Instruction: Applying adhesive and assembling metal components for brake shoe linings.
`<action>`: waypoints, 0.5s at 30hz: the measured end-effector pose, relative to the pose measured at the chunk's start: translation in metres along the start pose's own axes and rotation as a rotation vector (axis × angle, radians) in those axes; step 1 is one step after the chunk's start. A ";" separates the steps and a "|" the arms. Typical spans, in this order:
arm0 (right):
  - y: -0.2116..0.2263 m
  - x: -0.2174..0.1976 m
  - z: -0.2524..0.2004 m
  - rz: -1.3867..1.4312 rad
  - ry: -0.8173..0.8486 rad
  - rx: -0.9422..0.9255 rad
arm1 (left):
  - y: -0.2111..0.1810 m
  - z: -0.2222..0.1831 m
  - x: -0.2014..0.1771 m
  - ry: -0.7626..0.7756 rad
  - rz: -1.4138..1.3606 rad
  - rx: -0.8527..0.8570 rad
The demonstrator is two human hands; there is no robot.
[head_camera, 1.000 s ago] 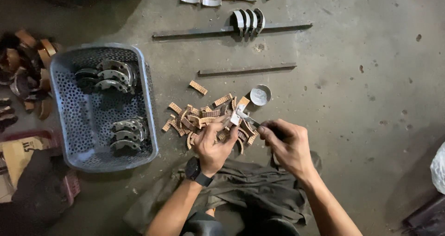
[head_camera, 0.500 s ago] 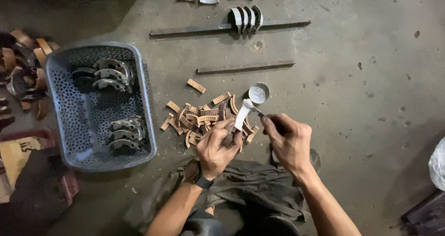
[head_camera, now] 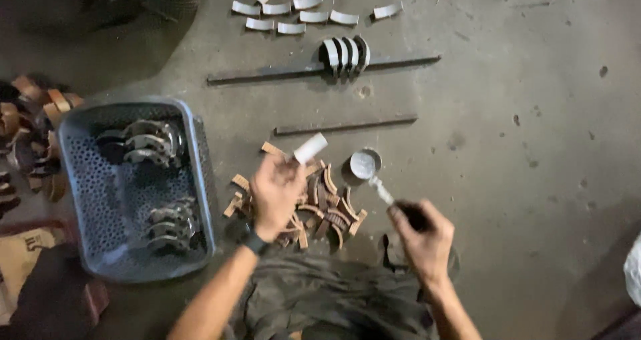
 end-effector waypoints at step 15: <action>-0.045 0.034 -0.006 0.108 0.171 0.359 | 0.045 0.319 0.199 -0.027 0.408 0.246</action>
Point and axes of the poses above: each hand's wrist, its own z-axis towards the middle knuckle, its own x-axis out of the palm, y = z × x, the point moved 6 cm from there along z, towards the middle knuckle, and after that the axes turned 6 degrees about -y, right-handed, at the moved point
